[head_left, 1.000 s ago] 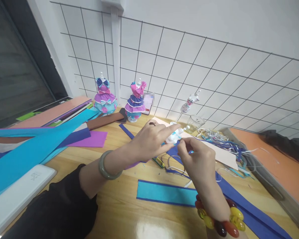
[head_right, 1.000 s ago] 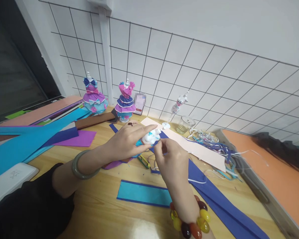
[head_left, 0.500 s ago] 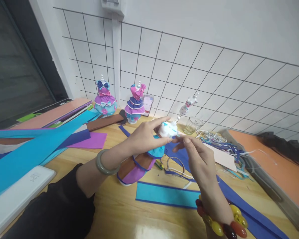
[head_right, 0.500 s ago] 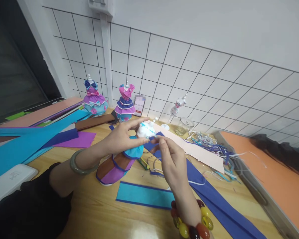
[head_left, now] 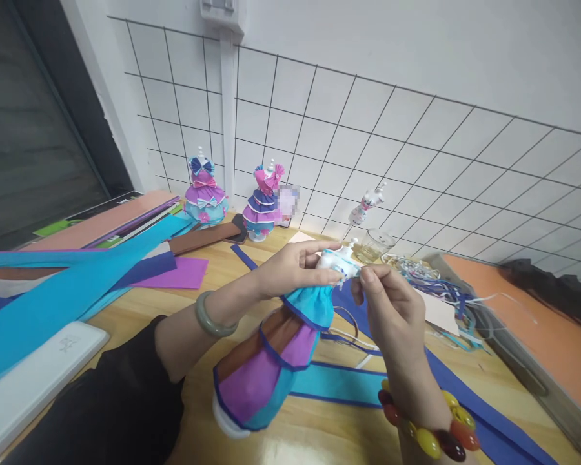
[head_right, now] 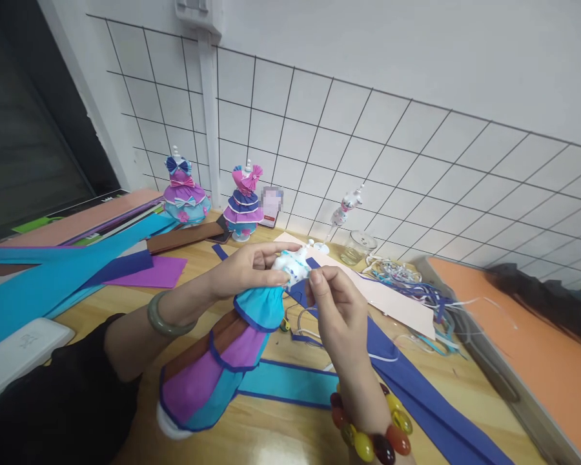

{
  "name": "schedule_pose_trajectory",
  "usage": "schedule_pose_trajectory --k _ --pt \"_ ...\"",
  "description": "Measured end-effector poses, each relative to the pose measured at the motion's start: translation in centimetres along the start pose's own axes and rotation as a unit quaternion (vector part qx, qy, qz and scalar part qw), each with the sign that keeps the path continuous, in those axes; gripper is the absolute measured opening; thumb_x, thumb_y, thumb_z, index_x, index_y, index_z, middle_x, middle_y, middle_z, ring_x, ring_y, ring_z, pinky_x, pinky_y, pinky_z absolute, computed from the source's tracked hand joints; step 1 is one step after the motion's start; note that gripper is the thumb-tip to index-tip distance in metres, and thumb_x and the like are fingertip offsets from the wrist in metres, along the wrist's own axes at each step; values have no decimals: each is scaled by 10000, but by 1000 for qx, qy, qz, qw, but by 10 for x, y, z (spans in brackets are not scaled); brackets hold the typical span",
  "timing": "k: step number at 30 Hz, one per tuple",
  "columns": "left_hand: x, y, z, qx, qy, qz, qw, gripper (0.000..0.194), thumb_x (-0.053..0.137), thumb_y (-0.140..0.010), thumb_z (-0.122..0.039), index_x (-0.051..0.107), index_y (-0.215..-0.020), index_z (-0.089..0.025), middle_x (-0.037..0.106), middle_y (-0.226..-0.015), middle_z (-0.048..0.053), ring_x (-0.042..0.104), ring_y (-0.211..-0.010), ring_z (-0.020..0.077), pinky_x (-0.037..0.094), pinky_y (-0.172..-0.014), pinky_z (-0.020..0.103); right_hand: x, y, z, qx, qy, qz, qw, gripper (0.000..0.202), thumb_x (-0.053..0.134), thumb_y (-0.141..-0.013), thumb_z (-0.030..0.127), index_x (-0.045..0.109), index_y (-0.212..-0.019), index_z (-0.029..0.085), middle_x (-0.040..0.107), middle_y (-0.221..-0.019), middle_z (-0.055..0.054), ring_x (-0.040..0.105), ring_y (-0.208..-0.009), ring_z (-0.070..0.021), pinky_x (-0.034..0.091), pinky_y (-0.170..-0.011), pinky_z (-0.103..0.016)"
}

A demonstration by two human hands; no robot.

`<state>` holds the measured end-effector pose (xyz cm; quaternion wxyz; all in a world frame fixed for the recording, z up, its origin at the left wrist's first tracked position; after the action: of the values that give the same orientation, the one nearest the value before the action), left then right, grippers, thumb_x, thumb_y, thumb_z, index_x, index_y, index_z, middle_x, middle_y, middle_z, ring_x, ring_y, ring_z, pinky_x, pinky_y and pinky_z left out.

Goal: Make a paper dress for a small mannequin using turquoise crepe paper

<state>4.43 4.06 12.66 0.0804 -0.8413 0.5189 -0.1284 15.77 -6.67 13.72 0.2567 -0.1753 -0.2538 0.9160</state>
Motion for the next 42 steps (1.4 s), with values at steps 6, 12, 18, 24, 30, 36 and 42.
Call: schedule_pose_trajectory --k 6,12,18,24,30,36,42 --pt "5 -2 13 -51 157 34 986 578 768 -693 -255 595 -1229 -124 709 -966 105 654 -769 138 500 -684 246 9 -3 -2 32 -154 8 988 210 548 -895 314 533 -706 224 499 -568 38 465 -506 -114 426 -551 -283" --pt "13 -3 22 -68 234 59 968 510 736 -712 -331 626 -1173 -143 678 -791 68 602 -640 134 489 -614 271 16 -3 2 66 -181 31 981 251 506 -900 337 501 -673 230 476 -545 30 482 -506 -138 481 -578 -326" --pt "9 -3 23 -60 201 32 977 537 710 -740 -363 597 -1213 -134 661 -775 57 610 -660 130 476 -620 254 -1 -4 -6 65 -77 -37 994 371 444 -936 461 607 -740 191 618 -653 -32 600 -611 -174 493 -650 -349" --pt "6 -4 25 -58 155 -31 986 641 771 -698 -289 556 -1281 -131 694 -989 88 632 -839 145 467 -778 273 -7 -3 1 -11 190 -21 981 345 493 -915 487 599 -766 195 610 -654 -10 586 -672 -164 431 -667 -296" --pt "7 -4 24 -48 152 -10 987 604 768 -707 -292 575 -1257 -133 696 -920 49 620 -790 121 452 -775 260 0 0 17 -107 232 0 967 299 482 -952 308 544 -680 197 546 -635 11 505 -602 -116 379 -607 -260" --pt "13 -1 26 -70 207 50 975 576 743 -703 -369 594 -1197 -112 668 -761 46 603 -638 132 444 -644 268 -2 0 13 -64 50 31 996 288 501 -949 281 570 -680 206 569 -672 2 531 -658 -129 417 -654 -278" --pt "19 -10 42 -96 244 131 956 471 631 -726 -580 626 -810 -116 617 -622 25 577 -583 133 471 -769 351 -8 -6 -3 14 -134 -3 991 265 541 -928 310 604 -695 200 611 -717 -9 576 -675 -135 451 -673 -293"
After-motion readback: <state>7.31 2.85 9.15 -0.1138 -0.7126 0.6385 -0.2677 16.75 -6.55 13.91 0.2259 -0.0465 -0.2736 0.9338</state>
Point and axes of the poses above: each hand's wrist, its own y-axis away from the middle knuckle, its own x-axis out of the palm, z = x × y, the point moved 5 cm from there along -y, towards the middle knuckle
